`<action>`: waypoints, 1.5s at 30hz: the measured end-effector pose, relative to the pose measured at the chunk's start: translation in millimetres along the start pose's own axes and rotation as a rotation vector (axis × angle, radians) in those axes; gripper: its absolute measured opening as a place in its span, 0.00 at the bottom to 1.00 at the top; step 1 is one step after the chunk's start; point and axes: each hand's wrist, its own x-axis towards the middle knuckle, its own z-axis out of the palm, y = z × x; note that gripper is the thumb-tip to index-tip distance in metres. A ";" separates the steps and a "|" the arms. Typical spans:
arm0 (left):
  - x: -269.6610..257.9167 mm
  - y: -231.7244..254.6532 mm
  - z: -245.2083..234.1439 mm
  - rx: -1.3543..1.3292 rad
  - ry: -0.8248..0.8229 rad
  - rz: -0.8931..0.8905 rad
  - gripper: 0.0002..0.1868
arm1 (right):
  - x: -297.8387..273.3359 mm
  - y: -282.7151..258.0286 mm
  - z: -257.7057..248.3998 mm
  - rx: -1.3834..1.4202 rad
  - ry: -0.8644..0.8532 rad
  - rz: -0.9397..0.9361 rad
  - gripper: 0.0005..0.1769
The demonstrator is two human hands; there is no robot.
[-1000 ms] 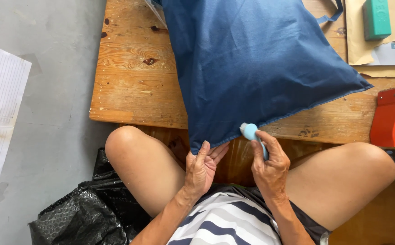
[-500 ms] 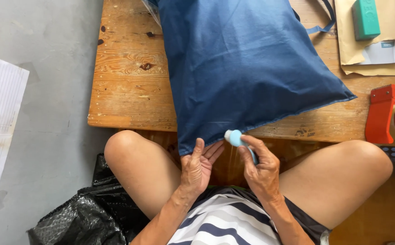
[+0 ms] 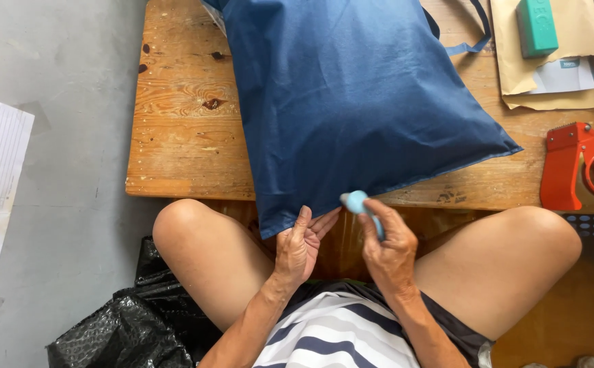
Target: The person scrubs the seams and surface of a blue tote bag with a green sponge, then uses a small brush to clean the bottom corners and handle attachments. The bag remains on the wooden table throughout.
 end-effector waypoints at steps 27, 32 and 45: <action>2.3 -4.5 38.2 -0.027 -0.021 -0.026 0.15 | -6.2 18.8 -1.6 -0.104 0.014 -0.141 0.12; 6.6 -16.7 26.5 0.052 -0.126 -0.005 0.18 | -3.3 20.4 -3.4 -0.061 0.054 -0.106 0.12; 6.0 -17.6 32.9 0.083 -0.135 0.041 0.19 | -1.2 8.5 7.3 0.039 0.015 -0.073 0.12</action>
